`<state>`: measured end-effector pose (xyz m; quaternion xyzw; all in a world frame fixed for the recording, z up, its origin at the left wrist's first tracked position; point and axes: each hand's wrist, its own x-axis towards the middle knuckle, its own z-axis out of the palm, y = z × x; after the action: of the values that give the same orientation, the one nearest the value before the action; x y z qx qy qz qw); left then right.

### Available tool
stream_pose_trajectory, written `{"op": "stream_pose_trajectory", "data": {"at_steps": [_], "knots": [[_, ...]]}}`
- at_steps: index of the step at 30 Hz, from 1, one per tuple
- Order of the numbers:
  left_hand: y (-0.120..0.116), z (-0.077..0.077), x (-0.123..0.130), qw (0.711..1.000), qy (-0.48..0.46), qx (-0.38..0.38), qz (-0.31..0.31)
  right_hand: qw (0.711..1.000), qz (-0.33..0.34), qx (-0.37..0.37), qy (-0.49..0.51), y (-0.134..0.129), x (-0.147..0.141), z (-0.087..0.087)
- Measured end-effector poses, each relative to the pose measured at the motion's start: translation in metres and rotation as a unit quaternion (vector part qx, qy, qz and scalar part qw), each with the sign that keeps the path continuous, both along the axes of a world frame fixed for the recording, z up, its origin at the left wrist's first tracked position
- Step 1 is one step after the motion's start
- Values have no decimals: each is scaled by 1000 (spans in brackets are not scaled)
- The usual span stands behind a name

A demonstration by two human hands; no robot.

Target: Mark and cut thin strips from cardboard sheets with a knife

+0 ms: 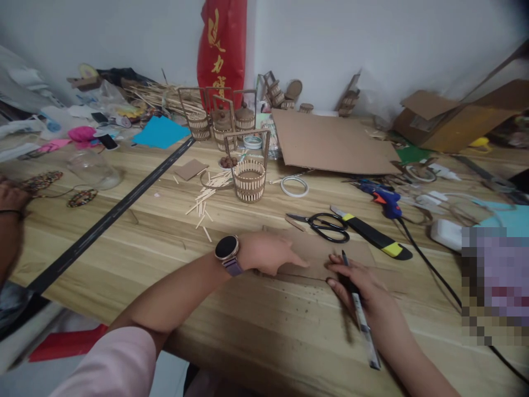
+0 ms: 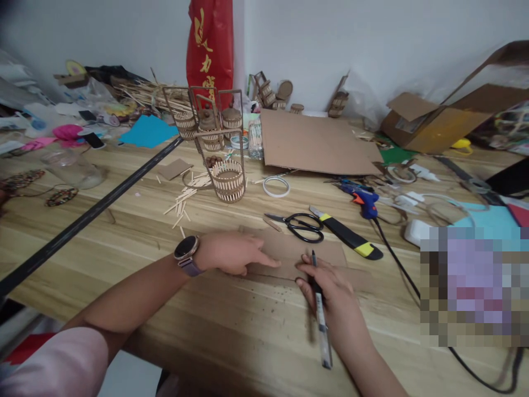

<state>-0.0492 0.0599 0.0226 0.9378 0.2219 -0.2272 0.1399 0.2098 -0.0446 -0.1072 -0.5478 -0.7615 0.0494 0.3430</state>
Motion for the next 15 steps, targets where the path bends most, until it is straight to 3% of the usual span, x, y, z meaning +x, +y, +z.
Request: {"op": "stream_pose_trajectory", "data": {"at_steps": [15], "knots": [[0, 2, 0, 1000, -15, 4, 0, 998, 24, 46, -33, 1, 0, 2]]}}
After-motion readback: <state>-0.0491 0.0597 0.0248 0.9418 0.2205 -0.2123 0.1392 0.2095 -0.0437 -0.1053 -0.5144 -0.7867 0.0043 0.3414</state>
